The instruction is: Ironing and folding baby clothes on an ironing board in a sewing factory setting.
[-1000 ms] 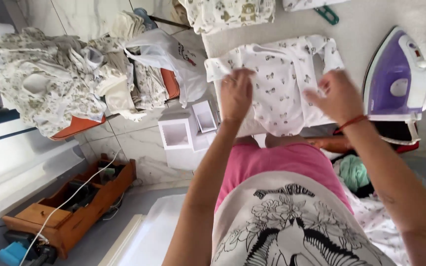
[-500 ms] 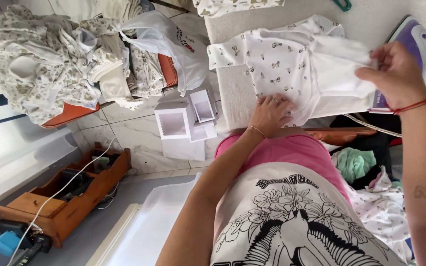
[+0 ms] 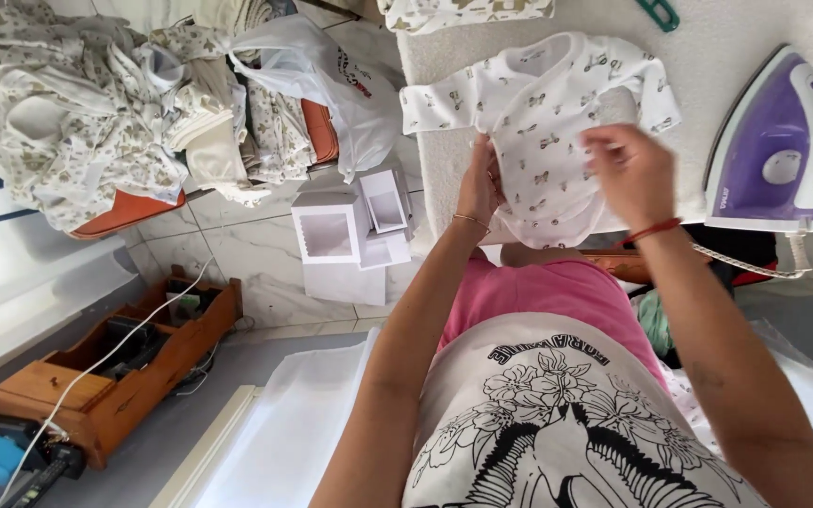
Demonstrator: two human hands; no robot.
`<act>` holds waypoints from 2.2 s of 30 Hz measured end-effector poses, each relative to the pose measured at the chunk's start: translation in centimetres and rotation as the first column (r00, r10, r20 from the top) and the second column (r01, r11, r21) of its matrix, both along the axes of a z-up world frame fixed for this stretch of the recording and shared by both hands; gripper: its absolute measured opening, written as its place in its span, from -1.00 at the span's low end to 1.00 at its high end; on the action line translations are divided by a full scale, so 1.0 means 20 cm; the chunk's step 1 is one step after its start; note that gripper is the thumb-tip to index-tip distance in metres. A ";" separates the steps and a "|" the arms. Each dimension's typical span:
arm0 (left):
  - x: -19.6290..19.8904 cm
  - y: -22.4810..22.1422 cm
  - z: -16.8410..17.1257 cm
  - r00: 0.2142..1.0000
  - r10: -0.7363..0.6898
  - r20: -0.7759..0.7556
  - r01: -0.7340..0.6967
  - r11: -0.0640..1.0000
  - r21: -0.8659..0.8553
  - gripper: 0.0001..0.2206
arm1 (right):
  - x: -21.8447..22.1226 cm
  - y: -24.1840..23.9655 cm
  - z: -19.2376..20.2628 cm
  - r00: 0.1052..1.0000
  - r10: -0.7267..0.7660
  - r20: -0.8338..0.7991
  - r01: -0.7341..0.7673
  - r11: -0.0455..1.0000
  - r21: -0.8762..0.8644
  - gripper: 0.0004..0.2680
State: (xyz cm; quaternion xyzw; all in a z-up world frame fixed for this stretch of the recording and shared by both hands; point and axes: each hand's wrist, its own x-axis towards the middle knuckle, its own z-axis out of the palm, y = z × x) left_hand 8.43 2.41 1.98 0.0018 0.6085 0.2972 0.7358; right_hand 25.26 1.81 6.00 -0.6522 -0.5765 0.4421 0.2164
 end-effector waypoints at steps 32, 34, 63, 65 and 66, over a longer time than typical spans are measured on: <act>0.05 0.34 -0.27 0.240 -0.008 -0.971 0.891 0.400 0.216 -0.83 | -0.09 0.03 -0.28 0.952 0.110 0.284 -0.224 0.886 0.406 -0.73; 0.09 0.41 -0.37 0.208 -0.114 -0.972 0.960 0.215 0.180 -0.78 | -0.11 -0.07 -0.33 0.835 0.183 0.519 -0.397 0.853 0.338 -0.61; -0.13 0.00 -0.30 0.471 -0.342 -0.813 0.767 0.615 0.185 -0.85 | -0.20 0.25 -0.40 0.767 0.553 0.326 -0.632 0.740 0.232 -0.95; -0.14 -0.01 -0.31 0.484 -0.266 -0.834 0.743 0.629 0.230 -0.92 | -0.20 0.23 -0.42 0.787 0.549 0.280 -0.610 0.760 0.223 -0.94; -0.14 0.01 -0.30 0.489 -0.286 -0.824 0.731 0.650 0.208 -0.93 | -0.21 0.23 -0.44 0.802 0.539 0.258 -0.594 0.768 0.242 -0.95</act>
